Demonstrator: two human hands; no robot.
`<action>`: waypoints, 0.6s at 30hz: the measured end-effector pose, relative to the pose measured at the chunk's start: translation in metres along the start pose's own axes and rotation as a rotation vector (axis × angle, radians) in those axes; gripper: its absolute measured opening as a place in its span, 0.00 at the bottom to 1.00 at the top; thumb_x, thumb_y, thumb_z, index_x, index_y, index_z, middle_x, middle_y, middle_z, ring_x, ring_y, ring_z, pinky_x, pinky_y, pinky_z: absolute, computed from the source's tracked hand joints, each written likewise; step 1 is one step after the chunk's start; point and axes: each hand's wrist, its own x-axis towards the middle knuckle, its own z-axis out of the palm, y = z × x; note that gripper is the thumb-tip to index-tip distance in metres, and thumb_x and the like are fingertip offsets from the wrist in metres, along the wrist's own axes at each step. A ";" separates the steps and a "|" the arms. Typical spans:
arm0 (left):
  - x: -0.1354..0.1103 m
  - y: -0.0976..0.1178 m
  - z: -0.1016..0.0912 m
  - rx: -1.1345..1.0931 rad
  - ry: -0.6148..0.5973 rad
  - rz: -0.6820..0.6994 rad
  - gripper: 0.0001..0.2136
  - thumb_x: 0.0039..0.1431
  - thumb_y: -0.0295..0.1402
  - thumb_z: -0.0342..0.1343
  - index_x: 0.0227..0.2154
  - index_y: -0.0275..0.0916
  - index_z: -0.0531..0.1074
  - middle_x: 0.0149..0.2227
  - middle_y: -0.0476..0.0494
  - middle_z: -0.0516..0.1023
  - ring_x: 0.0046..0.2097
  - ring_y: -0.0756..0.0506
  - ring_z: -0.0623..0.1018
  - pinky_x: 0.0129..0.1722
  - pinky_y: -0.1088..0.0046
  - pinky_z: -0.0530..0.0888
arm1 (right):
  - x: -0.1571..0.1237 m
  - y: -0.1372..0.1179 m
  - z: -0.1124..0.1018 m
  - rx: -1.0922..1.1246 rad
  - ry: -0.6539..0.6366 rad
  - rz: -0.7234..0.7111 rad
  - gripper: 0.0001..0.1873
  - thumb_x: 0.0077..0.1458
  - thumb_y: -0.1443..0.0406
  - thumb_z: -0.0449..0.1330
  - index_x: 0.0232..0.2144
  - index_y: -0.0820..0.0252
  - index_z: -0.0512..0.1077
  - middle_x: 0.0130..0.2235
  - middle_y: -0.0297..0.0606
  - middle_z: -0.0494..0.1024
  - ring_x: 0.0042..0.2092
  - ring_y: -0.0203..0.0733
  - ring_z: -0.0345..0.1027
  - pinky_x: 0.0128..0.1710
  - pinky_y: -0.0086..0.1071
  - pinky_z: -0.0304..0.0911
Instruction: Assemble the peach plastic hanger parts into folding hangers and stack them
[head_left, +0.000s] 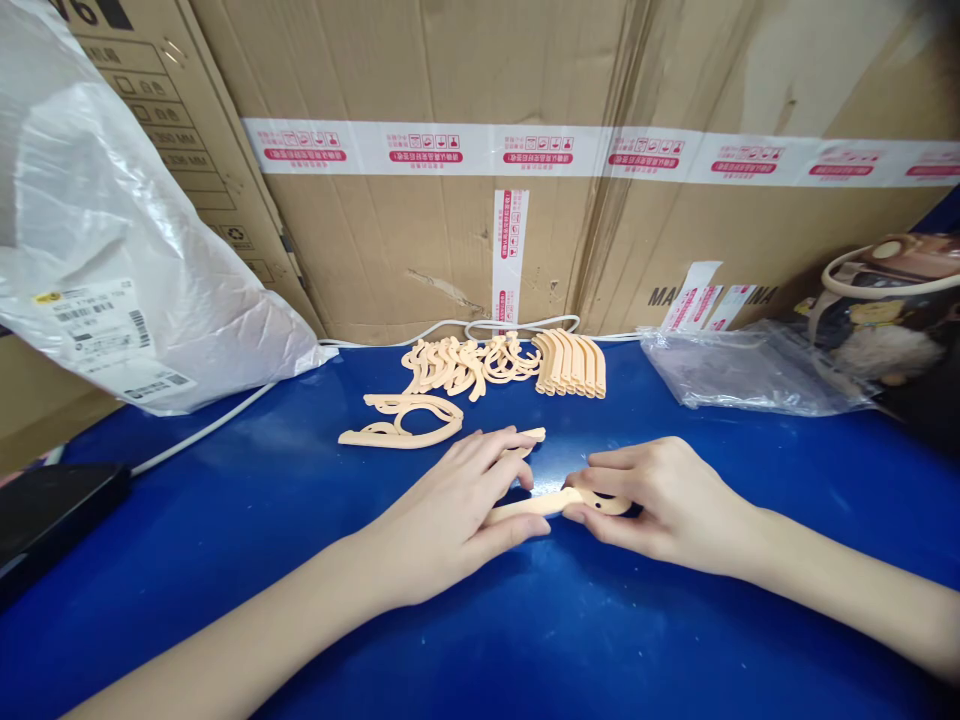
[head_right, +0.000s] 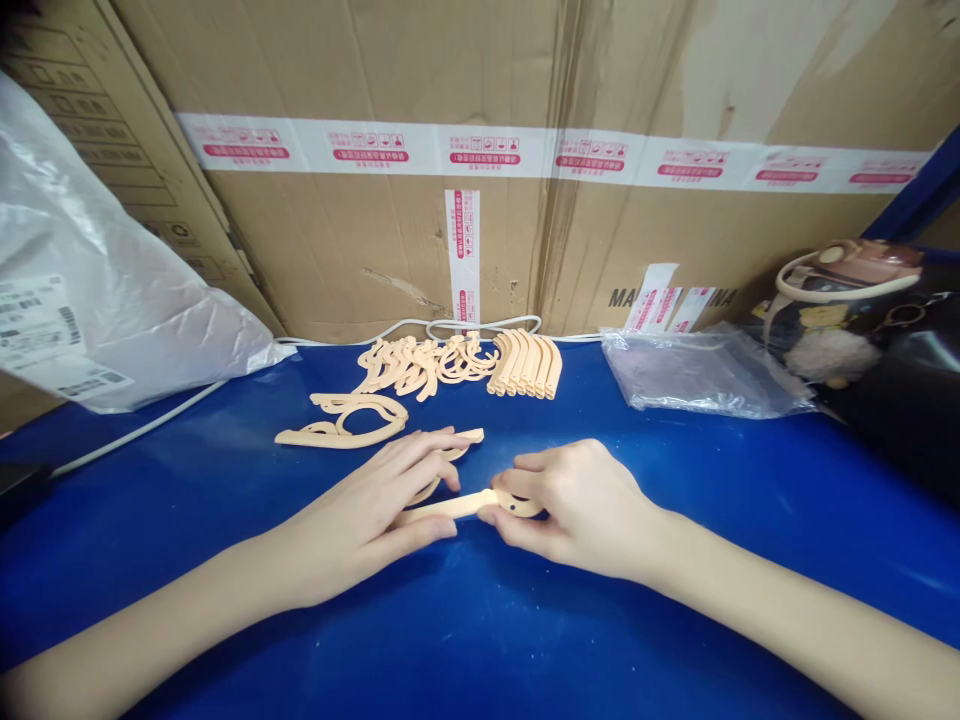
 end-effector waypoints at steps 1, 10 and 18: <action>0.000 0.000 0.000 -0.040 0.023 -0.019 0.08 0.67 0.39 0.46 0.43 0.44 0.66 0.62 0.46 0.61 0.63 0.42 0.60 0.61 0.56 0.60 | 0.000 0.001 -0.002 0.025 -0.017 -0.007 0.17 0.64 0.57 0.49 0.30 0.59 0.72 0.26 0.32 0.70 0.24 0.33 0.62 0.24 0.29 0.47; 0.006 -0.009 0.003 -0.300 0.113 -0.073 0.14 0.56 0.22 0.51 0.42 0.44 0.69 0.55 0.45 0.67 0.56 0.44 0.68 0.36 0.76 0.76 | 0.004 -0.001 -0.017 0.246 -0.109 -0.100 0.03 0.51 0.69 0.59 0.31 0.58 0.70 0.28 0.30 0.68 0.32 0.36 0.61 0.38 0.30 0.56; 0.005 -0.009 0.004 -0.052 0.263 -0.045 0.12 0.53 0.24 0.55 0.41 0.41 0.69 0.44 0.46 0.74 0.47 0.45 0.74 0.48 0.65 0.72 | 0.002 0.002 -0.028 0.288 -0.161 -0.045 0.08 0.59 0.63 0.58 0.39 0.50 0.76 0.52 0.38 0.67 0.56 0.44 0.59 0.55 0.38 0.55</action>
